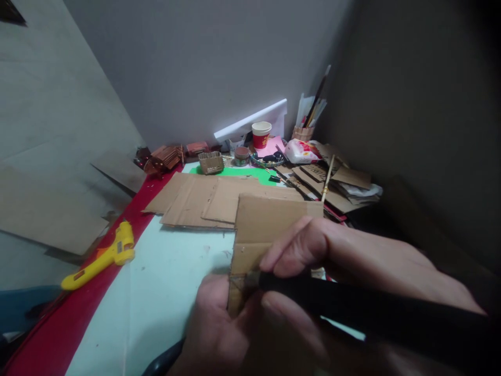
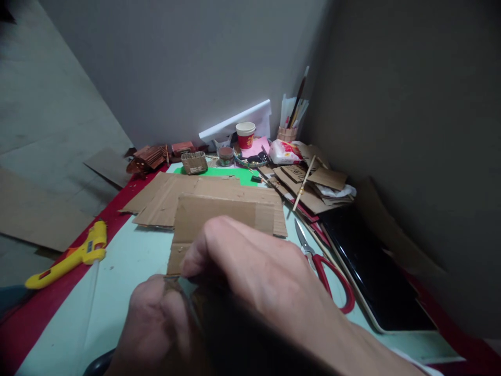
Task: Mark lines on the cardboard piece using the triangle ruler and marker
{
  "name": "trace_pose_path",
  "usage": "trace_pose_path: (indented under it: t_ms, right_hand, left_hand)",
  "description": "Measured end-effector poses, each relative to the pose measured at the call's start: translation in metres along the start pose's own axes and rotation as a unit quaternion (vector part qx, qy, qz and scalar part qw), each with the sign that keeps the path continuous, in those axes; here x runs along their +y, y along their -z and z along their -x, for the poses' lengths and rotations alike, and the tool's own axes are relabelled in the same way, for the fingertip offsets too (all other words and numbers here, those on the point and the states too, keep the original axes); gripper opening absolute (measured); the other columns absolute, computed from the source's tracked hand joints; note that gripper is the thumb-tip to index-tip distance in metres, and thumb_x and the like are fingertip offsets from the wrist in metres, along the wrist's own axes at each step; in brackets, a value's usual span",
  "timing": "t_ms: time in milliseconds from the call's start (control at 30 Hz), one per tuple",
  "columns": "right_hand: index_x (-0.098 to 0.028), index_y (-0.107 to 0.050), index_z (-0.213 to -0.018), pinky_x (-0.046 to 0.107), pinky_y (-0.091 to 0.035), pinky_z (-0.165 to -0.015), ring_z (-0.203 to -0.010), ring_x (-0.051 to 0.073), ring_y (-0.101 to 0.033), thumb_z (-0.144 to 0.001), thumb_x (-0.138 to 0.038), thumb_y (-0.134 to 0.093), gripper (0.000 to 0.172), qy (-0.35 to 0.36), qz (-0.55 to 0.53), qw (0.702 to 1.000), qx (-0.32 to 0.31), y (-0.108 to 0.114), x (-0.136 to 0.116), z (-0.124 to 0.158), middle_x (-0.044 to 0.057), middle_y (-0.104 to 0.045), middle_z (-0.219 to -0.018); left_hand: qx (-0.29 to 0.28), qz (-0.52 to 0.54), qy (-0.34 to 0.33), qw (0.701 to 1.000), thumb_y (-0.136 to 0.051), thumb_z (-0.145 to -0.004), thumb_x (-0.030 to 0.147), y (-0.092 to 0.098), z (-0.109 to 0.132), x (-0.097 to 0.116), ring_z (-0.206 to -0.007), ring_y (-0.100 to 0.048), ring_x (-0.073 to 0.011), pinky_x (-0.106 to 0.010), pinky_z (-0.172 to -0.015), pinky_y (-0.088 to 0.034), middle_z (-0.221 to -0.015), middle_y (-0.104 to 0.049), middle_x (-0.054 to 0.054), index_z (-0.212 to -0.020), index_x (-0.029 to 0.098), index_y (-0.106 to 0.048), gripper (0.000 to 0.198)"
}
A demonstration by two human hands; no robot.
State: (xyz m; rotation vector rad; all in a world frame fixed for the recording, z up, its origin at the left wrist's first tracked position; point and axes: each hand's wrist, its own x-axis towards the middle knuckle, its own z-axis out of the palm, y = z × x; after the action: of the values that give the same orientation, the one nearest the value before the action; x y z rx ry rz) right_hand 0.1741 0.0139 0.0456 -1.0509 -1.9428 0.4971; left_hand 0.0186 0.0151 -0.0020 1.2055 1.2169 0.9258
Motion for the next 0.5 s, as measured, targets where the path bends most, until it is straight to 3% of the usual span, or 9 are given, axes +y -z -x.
trace_pose_path:
  t_ms: [133, 300, 500]
  right_hand:
    - [-0.025, -0.051, -0.084, 0.027, -0.049, -0.047, -0.063, 0.013, -0.065, -0.079, -0.015, -0.073, 0.025, -0.021, 0.012, 0.999, 0.023, 0.001, 0.000, 0.004, -0.005, -0.068, -0.079]
    - [-0.026, -0.052, -0.083, 0.028, -0.050, -0.051, -0.064, 0.013, -0.065, -0.079, -0.017, -0.074, 0.024, -0.070, 0.042, 0.996, 0.032, 0.004, -0.002, 0.010, -0.006, -0.069, -0.080]
    - [-0.024, -0.056, -0.078, 0.028, -0.051, -0.052, -0.064, 0.013, -0.064, -0.080, -0.021, -0.073, 0.017, -0.082, 0.033, 0.996, 0.033, 0.013, 0.004, 0.012, -0.004, -0.069, -0.078]
  left_hand:
    - [0.025, 0.025, 0.013, 0.999, -0.066, -0.072, 0.039, -0.001, 0.003, 0.000, -0.054, -0.059, -0.0142, -0.022, -0.047, -0.046, -0.052, -0.058, 0.004, -0.053, 0.025, -0.048, 0.029]
    - [0.111, -0.041, -0.004, 0.993, -0.073, -0.065, 0.032, -0.001, 0.007, -0.001, -0.051, -0.054, -0.0117, -0.020, -0.046, -0.044, -0.052, -0.060, 0.005, -0.056, 0.024, -0.064, 0.015]
    - [0.124, -0.147, -0.008, 0.981, -0.074, -0.067, 0.045, 0.006, 0.005, -0.008, -0.081, -0.069, -0.0225, -0.024, -0.068, -0.053, -0.074, -0.073, -0.002, -0.062, 0.024, -0.072, 0.022]
